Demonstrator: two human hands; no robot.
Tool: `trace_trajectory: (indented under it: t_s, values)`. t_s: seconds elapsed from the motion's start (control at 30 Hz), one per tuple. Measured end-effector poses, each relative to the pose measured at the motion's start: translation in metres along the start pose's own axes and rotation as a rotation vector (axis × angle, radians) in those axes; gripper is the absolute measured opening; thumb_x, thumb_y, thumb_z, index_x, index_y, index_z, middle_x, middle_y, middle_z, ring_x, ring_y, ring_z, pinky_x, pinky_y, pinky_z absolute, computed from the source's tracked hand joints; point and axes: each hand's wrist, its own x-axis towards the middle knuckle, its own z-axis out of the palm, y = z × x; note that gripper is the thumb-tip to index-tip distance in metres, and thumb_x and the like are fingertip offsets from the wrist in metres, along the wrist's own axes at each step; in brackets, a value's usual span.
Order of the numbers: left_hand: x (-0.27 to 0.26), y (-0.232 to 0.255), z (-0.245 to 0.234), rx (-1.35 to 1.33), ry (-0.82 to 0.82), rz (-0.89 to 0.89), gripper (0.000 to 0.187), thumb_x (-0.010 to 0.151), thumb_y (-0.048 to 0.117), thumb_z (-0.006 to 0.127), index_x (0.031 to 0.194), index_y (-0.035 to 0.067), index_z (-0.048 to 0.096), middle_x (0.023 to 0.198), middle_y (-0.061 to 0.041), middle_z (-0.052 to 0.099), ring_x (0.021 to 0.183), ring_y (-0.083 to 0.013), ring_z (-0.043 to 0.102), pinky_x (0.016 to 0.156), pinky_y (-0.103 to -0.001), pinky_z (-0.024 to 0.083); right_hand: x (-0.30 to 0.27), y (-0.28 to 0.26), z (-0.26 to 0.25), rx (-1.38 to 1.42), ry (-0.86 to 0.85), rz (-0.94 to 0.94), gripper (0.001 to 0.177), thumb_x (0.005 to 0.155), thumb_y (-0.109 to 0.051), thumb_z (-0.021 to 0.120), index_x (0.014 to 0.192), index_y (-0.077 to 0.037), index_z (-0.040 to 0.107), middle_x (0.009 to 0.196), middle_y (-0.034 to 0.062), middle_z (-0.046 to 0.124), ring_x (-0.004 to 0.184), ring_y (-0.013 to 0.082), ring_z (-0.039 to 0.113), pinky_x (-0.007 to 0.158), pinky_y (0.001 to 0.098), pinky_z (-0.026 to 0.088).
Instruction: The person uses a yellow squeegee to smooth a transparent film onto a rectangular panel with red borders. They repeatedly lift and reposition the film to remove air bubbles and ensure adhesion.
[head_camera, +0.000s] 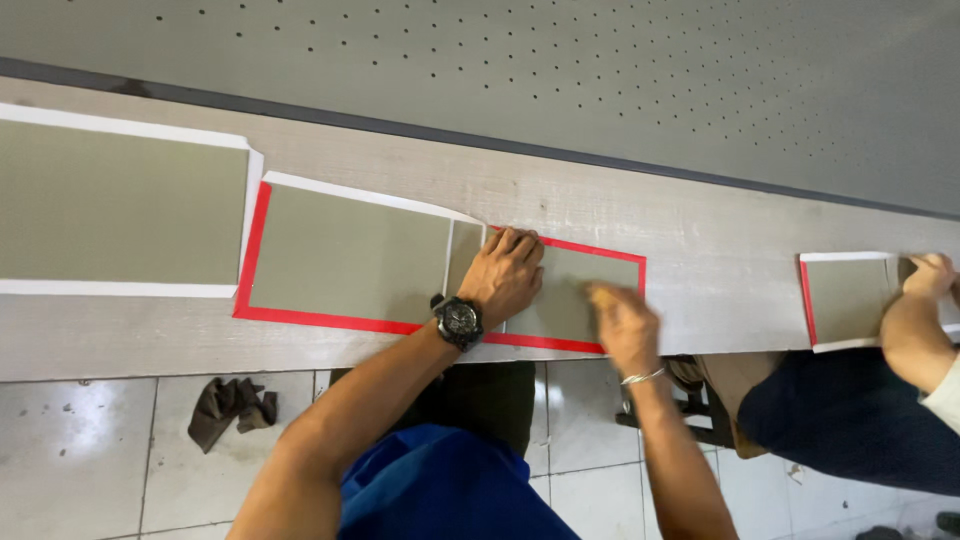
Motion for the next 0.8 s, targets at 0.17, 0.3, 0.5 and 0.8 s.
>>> trace_trajectory:
  t_s: [0.17, 0.3, 0.5, 0.8]
  values:
    - [-0.003, -0.003, -0.018, 0.01, -0.011, -0.007, 0.037, 0.09, 0.029, 0.074, 0.121, 0.009, 0.074, 0.122, -0.009, 0.072, 0.125, -0.0282, 0.062, 0.111, -0.043, 0.048, 0.027, 0.088, 0.015, -0.503, 0.257, 0.218, 0.015, 0.101, -0.01, 0.078, 0.116, -0.01, 0.08, 0.094, 0.0137, 0.079, 0.087, 0.0393, 0.077, 0.076, 0.0517, 0.062]
    - [-0.011, -0.014, -0.005, 0.002, -0.001, -0.047, 0.045, 0.091, 0.026, 0.068, 0.134, 0.013, 0.068, 0.127, -0.008, 0.068, 0.127, -0.0287, 0.061, 0.111, -0.044, 0.049, 0.053, -0.034, 0.079, -0.698, 0.114, 0.348, 0.021, 0.101, -0.012, 0.072, 0.118, -0.021, 0.08, 0.088, 0.0069, 0.079, 0.081, 0.0344, 0.078, 0.074, 0.0524, 0.061]
    - [-0.001, -0.041, -0.06, -0.546, -0.006, -0.396, 0.071, 0.092, -0.001, 0.062, 0.161, 0.008, 0.046, 0.154, -0.026, 0.05, 0.128, -0.0574, 0.064, 0.104, -0.062, 0.059, 0.055, -0.136, 0.105, -0.287, 0.176, 0.136, 0.018, 0.099, -0.02, 0.078, 0.117, -0.016, 0.08, 0.097, 0.0066, 0.082, 0.087, 0.03, 0.076, 0.076, 0.0437, 0.061]
    - [-0.043, -0.147, -0.128, 0.113, -0.096, 0.018, 0.094, 0.072, 0.07, 0.086, 0.145, 0.011, 0.071, 0.148, -0.013, 0.065, 0.149, -0.0435, 0.052, 0.128, -0.057, 0.034, 0.012, -0.028, 0.085, 0.47, 0.413, 0.862, 0.025, 0.116, -0.03, 0.069, 0.135, -0.015, 0.074, 0.121, 0.0114, 0.076, 0.111, 0.0286, 0.076, 0.084, 0.037, 0.067]
